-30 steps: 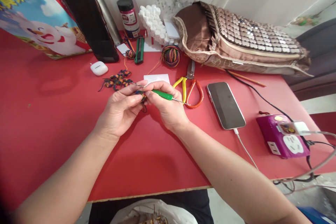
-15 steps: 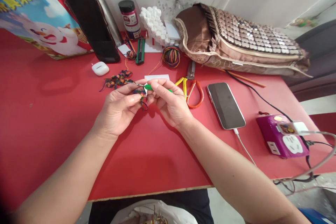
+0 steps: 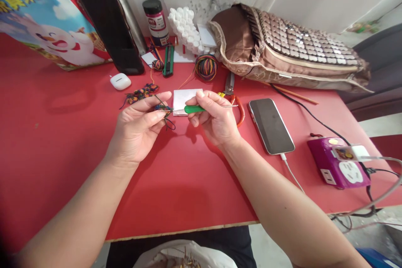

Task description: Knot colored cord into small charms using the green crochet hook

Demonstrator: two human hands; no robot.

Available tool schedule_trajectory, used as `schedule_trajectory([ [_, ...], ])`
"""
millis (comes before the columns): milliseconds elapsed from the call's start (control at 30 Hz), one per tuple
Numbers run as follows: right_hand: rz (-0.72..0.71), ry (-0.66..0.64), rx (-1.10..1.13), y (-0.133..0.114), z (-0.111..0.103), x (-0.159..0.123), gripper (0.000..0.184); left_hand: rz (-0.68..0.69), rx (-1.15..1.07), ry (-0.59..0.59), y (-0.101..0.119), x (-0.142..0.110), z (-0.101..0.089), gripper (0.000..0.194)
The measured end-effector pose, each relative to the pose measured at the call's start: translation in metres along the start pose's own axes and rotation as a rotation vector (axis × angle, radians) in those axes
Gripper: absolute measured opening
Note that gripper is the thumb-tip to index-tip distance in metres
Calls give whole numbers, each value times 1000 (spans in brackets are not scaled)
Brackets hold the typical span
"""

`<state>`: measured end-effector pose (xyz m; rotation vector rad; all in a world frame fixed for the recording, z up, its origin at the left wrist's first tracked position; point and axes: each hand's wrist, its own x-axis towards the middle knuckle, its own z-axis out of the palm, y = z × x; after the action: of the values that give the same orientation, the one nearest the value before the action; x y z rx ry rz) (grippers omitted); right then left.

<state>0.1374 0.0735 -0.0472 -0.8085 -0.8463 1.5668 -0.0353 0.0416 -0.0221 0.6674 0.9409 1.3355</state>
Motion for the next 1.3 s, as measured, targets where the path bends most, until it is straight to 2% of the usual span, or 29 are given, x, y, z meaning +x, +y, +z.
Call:
schedule_trajectory([
  [433, -66, 54, 33, 0, 5, 0, 37, 69, -6, 33, 0, 1, 2, 33],
  [700, -106, 30, 16, 5, 2, 1, 36, 93, 19, 42, -2, 1, 0, 32],
  [1300, -116, 57, -33, 3, 4, -1, 39, 84, 11, 55, -3, 1, 2, 27],
])
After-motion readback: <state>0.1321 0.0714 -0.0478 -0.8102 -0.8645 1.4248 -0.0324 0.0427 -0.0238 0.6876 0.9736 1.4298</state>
